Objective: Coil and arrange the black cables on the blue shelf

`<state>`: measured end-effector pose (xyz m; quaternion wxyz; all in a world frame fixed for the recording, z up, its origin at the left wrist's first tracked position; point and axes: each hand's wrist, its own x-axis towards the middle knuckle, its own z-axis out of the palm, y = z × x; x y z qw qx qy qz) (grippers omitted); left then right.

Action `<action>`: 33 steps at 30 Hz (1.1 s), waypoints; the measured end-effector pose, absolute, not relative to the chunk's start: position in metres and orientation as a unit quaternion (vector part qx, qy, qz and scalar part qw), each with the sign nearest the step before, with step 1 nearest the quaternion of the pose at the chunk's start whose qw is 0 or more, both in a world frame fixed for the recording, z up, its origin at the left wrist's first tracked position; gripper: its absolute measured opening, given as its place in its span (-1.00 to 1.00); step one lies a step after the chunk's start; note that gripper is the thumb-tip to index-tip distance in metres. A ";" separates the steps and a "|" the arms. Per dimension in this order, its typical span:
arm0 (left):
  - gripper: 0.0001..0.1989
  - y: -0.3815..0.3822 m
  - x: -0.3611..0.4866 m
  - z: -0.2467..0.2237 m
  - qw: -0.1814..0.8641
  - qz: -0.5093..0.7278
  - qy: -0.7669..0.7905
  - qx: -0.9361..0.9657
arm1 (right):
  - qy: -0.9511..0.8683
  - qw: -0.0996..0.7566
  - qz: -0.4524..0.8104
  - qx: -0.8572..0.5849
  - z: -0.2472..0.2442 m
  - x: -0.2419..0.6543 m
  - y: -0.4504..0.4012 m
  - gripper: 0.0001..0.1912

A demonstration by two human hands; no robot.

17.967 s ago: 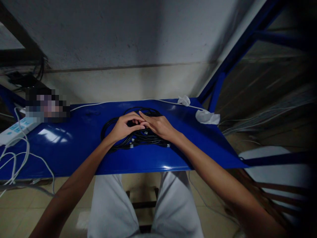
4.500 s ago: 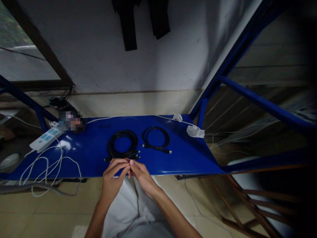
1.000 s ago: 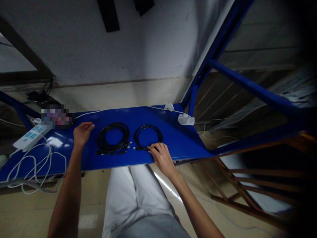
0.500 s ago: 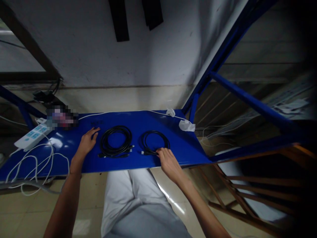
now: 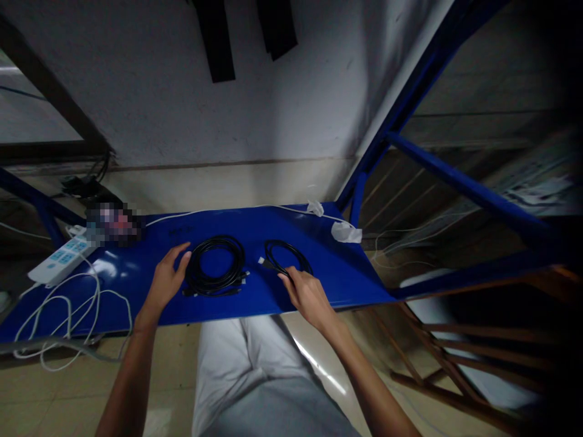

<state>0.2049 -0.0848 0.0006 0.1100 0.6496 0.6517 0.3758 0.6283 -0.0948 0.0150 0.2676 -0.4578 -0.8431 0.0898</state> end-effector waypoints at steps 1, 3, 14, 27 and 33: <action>-0.50 -0.090 0.217 -0.002 0.136 0.394 0.651 0.635 | -0.843 0.278 0.073 -0.454 0.016 0.624 -0.094 -0.69; -0.48 -0.099 0.238 -0.008 0.157 0.415 0.645 0.622 | -0.851 0.295 0.047 -0.432 0.019 0.615 -0.092 -0.70; -0.48 -0.114 0.252 -0.026 0.142 0.452 0.648 0.597 | -0.884 0.339 0.023 -0.320 0.037 0.576 -0.089 -0.77; -0.49 -0.111 0.272 -0.029 0.156 0.452 0.645 0.596 | -0.891 0.328 0.031 -0.313 0.029 0.575 -0.085 -0.78; -0.45 -0.104 0.316 -0.030 0.210 0.453 0.613 0.612 | -0.909 0.300 0.028 -0.288 0.020 0.557 -0.072 -0.76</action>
